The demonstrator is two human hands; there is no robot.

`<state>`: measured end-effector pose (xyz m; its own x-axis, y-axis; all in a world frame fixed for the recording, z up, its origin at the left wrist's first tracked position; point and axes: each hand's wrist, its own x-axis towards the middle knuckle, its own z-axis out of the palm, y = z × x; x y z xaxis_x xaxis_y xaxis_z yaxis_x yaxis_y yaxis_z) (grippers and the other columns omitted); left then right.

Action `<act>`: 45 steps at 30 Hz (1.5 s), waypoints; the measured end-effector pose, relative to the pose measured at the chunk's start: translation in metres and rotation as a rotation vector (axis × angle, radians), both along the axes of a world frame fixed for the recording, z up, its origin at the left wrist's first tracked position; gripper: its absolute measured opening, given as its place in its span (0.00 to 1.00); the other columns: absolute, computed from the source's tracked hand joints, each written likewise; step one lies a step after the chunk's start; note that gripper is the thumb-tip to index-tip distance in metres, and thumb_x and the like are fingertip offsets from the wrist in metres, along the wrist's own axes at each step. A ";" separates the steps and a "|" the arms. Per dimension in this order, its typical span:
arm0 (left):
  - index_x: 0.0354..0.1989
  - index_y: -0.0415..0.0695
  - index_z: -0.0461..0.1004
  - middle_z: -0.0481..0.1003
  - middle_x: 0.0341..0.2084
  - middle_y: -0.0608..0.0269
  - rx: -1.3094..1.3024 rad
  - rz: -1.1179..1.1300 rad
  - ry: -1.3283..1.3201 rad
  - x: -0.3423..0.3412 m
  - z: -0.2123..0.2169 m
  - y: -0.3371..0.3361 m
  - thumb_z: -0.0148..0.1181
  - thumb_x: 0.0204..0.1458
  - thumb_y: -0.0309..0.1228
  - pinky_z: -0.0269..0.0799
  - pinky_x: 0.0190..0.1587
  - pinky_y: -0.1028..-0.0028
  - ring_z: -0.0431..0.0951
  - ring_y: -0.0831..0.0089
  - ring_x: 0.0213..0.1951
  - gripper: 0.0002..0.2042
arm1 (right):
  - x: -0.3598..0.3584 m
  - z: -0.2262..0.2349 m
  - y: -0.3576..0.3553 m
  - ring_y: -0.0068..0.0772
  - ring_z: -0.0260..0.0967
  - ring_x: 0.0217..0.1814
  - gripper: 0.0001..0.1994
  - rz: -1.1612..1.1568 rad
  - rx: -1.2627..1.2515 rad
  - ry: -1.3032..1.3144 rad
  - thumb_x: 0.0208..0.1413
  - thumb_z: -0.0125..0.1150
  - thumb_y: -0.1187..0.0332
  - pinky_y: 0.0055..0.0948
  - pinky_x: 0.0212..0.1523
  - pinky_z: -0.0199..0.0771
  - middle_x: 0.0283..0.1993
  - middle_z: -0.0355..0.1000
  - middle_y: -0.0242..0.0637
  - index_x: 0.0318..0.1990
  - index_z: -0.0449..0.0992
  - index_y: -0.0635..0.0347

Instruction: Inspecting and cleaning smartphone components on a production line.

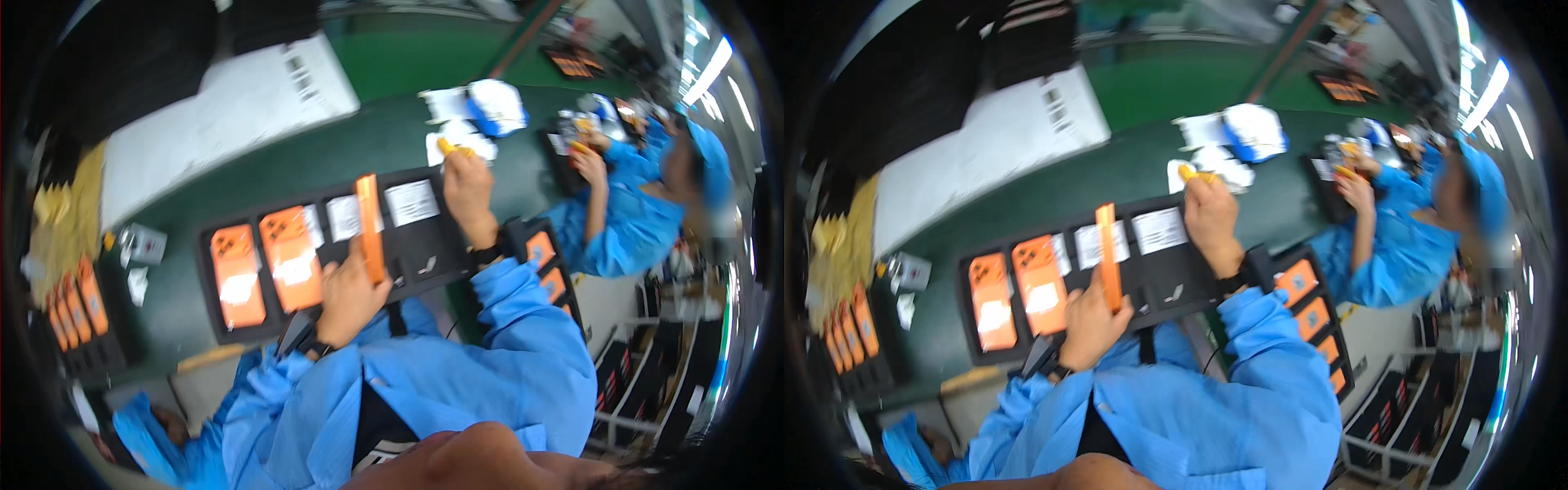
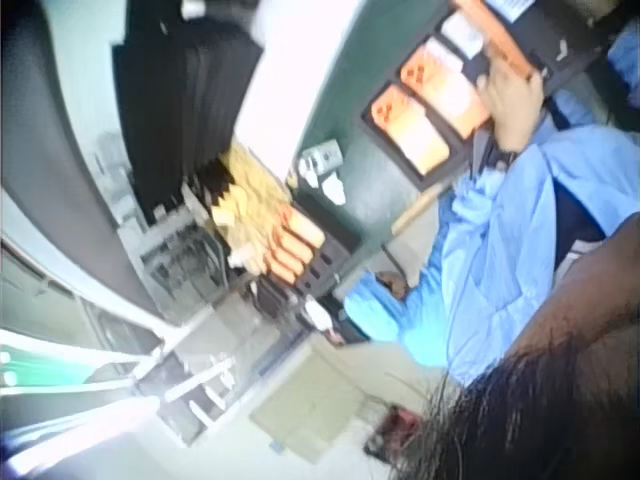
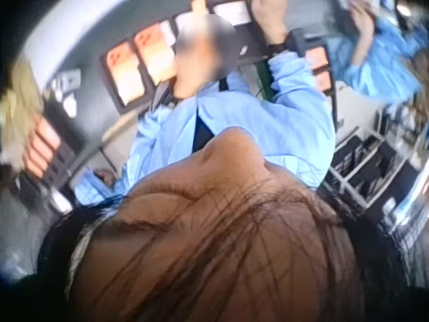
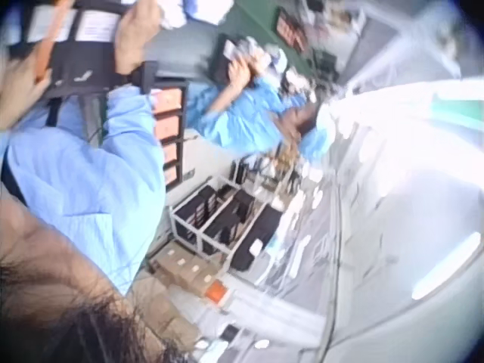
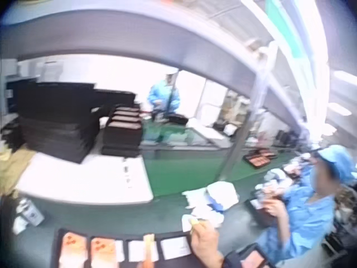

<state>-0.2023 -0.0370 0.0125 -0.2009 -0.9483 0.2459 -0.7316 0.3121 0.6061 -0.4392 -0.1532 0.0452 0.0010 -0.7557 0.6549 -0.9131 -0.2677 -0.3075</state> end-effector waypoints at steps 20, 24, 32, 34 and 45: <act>0.64 0.29 0.59 0.76 0.41 0.42 0.182 -0.016 -0.002 0.002 0.010 -0.001 0.65 0.46 0.34 0.67 0.43 0.55 0.77 0.49 0.38 0.37 | 0.090 -0.009 0.069 0.39 0.77 0.42 0.22 0.416 0.735 -0.631 0.65 0.56 0.58 0.33 0.43 0.76 0.40 0.77 0.50 0.57 0.70 0.67; 0.66 0.33 0.57 0.69 0.54 0.39 0.135 -0.086 0.075 0.006 0.016 -0.007 0.70 0.41 0.29 0.70 0.53 0.56 0.73 0.44 0.50 0.42 | 0.097 -0.015 0.067 0.52 0.76 0.36 0.20 0.359 0.653 -0.620 0.64 0.54 0.55 0.42 0.38 0.74 0.34 0.75 0.55 0.47 0.73 0.69; 0.73 0.33 0.46 0.65 0.62 0.48 0.571 -0.357 0.687 0.021 0.021 -0.050 0.71 0.43 0.26 0.64 0.63 0.67 0.66 0.61 0.64 0.49 | 0.087 -0.010 0.056 0.44 0.76 0.34 0.18 0.378 0.778 -0.692 0.64 0.54 0.57 0.36 0.37 0.74 0.32 0.77 0.48 0.45 0.75 0.67; 0.71 0.29 0.47 0.66 0.61 0.47 0.706 -0.304 0.900 0.021 0.017 -0.059 0.64 0.50 0.23 0.62 0.65 0.67 0.67 0.61 0.63 0.42 | 0.090 -0.008 0.056 0.44 0.77 0.34 0.17 0.378 0.780 -0.679 0.65 0.54 0.57 0.37 0.37 0.74 0.32 0.77 0.48 0.45 0.76 0.66; 0.73 0.37 0.51 0.60 0.66 0.52 0.233 -0.282 1.133 0.005 0.010 -0.044 0.48 0.53 0.10 0.66 0.65 0.68 0.67 0.66 0.63 0.35 | 0.103 0.015 0.076 0.44 0.77 0.54 0.25 0.525 0.461 -0.734 0.58 0.63 0.72 0.34 0.51 0.79 0.54 0.72 0.53 0.62 0.66 0.68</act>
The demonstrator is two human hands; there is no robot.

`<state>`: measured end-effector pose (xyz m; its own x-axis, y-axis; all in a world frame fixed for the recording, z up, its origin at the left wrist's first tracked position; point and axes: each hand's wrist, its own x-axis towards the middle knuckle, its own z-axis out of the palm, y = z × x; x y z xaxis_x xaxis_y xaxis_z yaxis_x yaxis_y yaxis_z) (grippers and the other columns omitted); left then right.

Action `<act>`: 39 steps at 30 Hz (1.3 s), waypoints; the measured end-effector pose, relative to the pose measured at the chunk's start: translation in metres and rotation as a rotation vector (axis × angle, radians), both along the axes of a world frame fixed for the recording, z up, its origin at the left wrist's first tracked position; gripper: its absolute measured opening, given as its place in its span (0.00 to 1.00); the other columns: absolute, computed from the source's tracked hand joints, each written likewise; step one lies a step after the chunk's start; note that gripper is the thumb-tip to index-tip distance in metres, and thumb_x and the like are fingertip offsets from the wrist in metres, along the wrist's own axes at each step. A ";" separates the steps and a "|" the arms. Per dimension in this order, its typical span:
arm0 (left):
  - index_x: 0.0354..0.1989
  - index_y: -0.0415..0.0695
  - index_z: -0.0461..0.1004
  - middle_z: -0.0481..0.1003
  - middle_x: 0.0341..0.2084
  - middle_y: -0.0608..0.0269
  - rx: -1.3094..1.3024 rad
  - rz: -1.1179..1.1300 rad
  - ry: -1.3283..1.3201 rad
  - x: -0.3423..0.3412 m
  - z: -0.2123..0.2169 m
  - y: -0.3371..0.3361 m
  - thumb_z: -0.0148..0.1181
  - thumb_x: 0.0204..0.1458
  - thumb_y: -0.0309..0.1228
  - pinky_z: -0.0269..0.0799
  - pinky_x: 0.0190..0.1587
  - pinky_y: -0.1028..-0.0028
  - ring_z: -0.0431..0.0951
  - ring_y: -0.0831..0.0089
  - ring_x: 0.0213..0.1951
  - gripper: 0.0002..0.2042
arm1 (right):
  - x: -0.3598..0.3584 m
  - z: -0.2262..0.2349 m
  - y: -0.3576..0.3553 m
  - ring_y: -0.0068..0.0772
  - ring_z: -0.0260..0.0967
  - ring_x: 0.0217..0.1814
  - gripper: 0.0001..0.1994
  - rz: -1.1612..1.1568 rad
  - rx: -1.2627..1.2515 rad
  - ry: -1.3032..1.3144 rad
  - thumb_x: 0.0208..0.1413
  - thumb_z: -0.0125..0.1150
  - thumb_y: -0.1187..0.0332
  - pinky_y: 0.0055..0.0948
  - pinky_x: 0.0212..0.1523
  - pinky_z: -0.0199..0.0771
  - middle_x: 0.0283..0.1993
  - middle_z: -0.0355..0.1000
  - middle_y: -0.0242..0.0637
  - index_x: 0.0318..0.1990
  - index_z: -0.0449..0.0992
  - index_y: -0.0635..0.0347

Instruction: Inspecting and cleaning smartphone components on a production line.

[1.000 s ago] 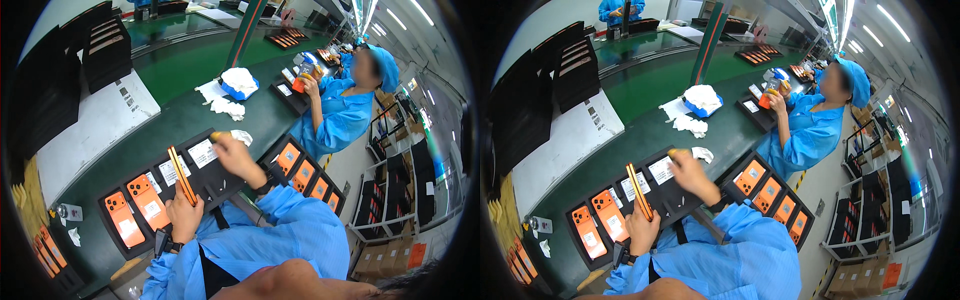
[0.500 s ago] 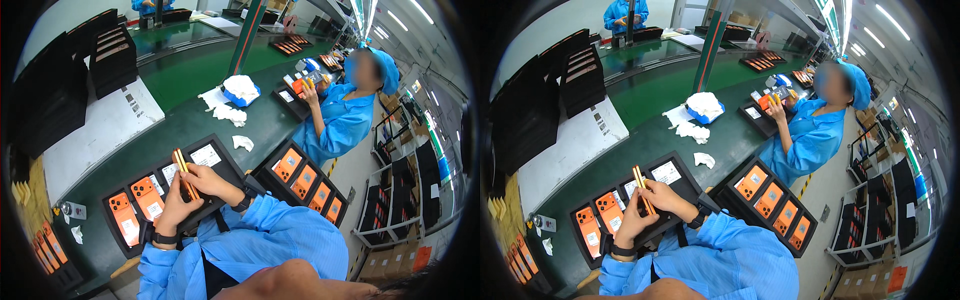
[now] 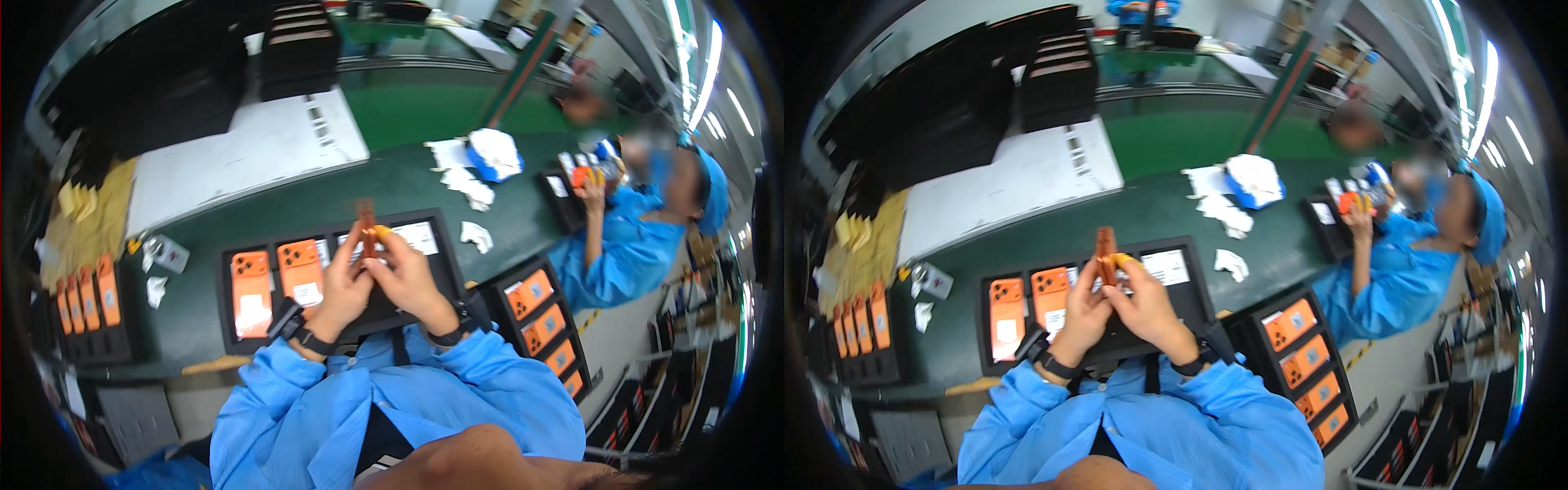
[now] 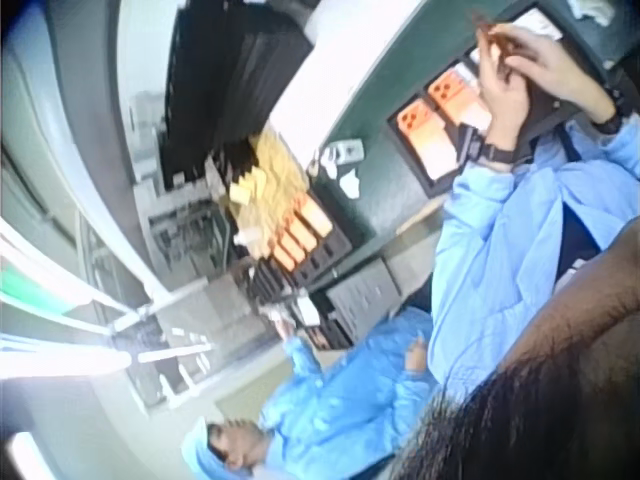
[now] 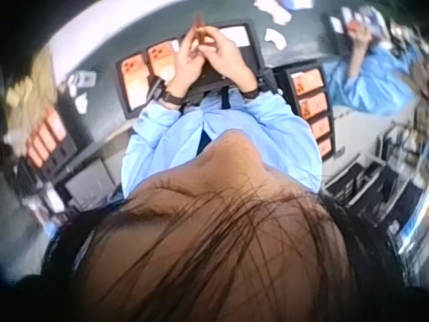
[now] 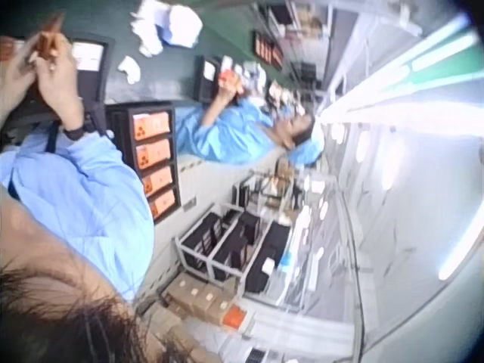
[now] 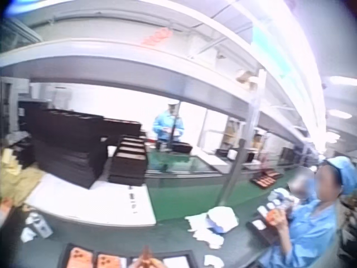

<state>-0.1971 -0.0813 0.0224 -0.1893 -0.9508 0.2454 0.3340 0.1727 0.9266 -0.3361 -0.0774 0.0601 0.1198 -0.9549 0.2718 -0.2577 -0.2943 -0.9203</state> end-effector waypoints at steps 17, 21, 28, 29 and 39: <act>0.73 0.35 0.47 0.56 0.69 0.46 -0.170 0.102 -0.188 0.005 0.011 0.033 0.44 0.51 0.11 0.63 0.66 0.64 0.61 0.60 0.69 0.37 | 0.003 -0.025 0.021 0.45 0.67 0.66 0.30 0.076 -0.071 -0.136 0.54 0.64 0.80 0.42 0.65 0.71 0.63 0.64 0.54 0.64 0.62 0.74; 0.71 0.37 0.54 0.57 0.69 0.48 -0.220 0.133 -0.273 0.008 0.011 0.029 0.50 0.52 0.12 0.70 0.63 0.63 0.65 0.58 0.67 0.34 | -0.003 -0.026 0.023 0.44 0.67 0.66 0.31 0.079 -0.065 -0.148 0.53 0.65 0.79 0.41 0.65 0.71 0.63 0.65 0.53 0.64 0.61 0.74; 0.71 0.44 0.57 0.62 0.64 0.53 -0.142 -0.022 -0.265 0.022 0.033 0.003 0.62 0.47 0.14 0.74 0.61 0.64 0.65 0.59 0.65 0.39 | -0.011 -0.018 0.019 0.41 0.69 0.64 0.35 0.116 -0.036 -0.198 0.54 0.68 0.73 0.40 0.64 0.71 0.63 0.66 0.52 0.66 0.59 0.75; 0.72 0.44 0.56 0.62 0.62 0.54 -0.138 -0.047 -0.237 0.023 0.036 -0.002 0.63 0.46 0.14 0.75 0.61 0.64 0.66 0.60 0.64 0.40 | -0.011 -0.018 0.018 0.41 0.69 0.64 0.35 0.113 -0.038 -0.196 0.54 0.68 0.73 0.40 0.64 0.71 0.63 0.66 0.52 0.66 0.59 0.75; 0.68 0.45 0.58 0.61 0.64 0.55 -0.280 -0.082 -0.517 0.025 0.041 -0.029 0.75 0.37 0.25 0.61 0.66 0.63 0.63 0.58 0.67 0.45 | -0.012 -0.019 0.018 0.35 0.76 0.46 0.32 0.048 -0.167 -0.045 0.52 0.71 0.65 0.32 0.48 0.77 0.48 0.73 0.47 0.60 0.65 0.76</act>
